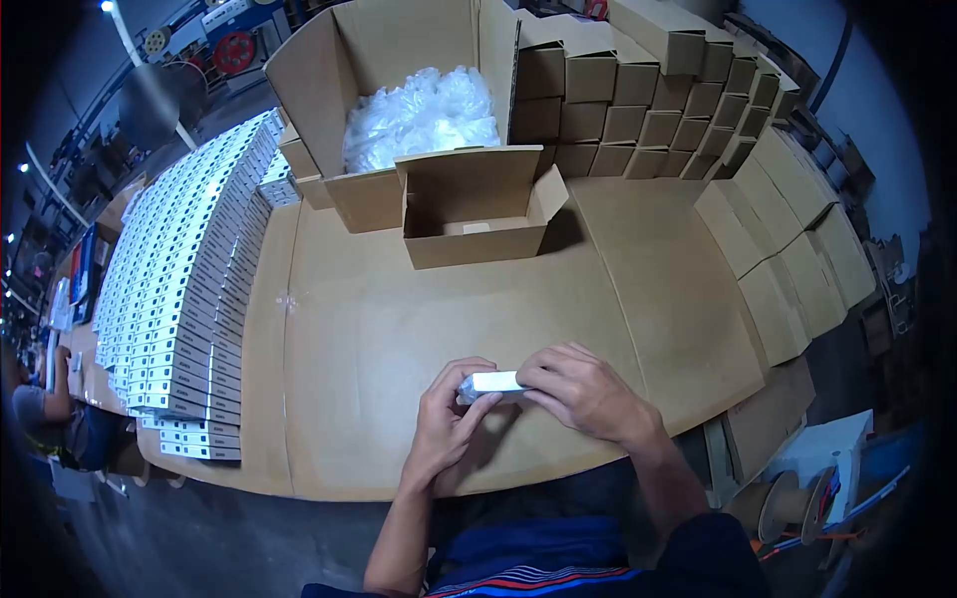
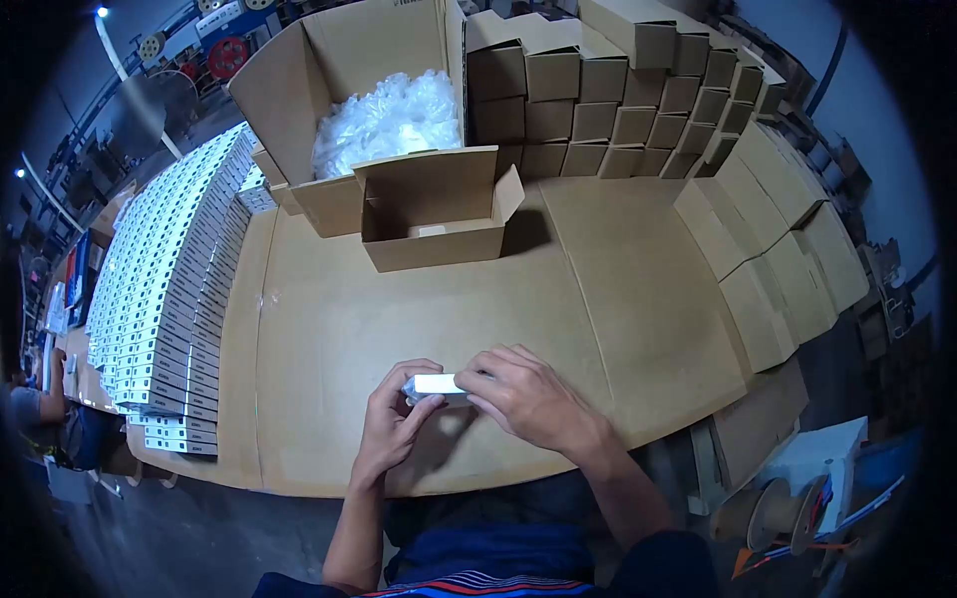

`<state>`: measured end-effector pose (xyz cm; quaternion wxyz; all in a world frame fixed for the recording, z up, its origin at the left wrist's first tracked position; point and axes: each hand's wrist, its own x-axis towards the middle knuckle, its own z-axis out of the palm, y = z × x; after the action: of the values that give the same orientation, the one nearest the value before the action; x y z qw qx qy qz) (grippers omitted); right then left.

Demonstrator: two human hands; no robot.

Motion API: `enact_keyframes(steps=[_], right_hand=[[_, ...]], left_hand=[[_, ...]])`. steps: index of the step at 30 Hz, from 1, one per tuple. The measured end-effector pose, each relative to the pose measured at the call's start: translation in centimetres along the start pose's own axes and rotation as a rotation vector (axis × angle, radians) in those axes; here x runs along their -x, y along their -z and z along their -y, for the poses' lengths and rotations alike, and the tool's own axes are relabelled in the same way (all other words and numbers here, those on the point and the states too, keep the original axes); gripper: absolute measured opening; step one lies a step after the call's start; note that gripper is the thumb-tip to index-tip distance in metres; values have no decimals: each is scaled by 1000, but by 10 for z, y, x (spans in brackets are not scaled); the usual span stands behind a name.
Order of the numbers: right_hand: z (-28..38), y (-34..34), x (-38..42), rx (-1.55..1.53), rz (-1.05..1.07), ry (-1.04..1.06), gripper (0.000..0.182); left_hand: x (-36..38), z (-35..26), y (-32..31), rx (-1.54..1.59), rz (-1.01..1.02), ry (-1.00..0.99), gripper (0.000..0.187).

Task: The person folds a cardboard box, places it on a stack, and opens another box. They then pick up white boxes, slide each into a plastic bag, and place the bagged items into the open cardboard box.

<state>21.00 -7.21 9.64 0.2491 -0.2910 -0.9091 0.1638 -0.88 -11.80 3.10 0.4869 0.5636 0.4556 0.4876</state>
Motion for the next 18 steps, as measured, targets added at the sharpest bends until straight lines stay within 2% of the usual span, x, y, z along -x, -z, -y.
enact_keyframes(steps=[2, 5, 6, 8, 11, 12, 16, 18], right_hand=[[0, 8, -8, 56, 11, 20, 21], [-12, 19, -22, 44, -67, -11, 21], [-18, 23, -28, 26, -107, -33, 21], [-30, 30, -47, 73, -328, -93, 20], [-47, 25, -80, 100, -632, -246, 18], [-54, 20, -93, 69, -722, -313, 17], [-99, -3, -126, 256, -883, -288, 16], [-116, -13, -128, 308, -860, -307, 19]], left_hand=[[-6, 0, 5, -34, 19, -24, 30], [-21, -4, 8, 136, -57, 51, 44], [-28, -6, 13, -35, -90, 11, 50], [-48, -10, 28, -373, -155, -72, 63], [-80, -2, 44, -790, -251, -194, 71], [-92, -2, 46, -818, -265, -169, 73], [-130, 17, 53, -1024, -311, -100, 83], [-141, 21, 55, -1082, -320, -67, 83]])
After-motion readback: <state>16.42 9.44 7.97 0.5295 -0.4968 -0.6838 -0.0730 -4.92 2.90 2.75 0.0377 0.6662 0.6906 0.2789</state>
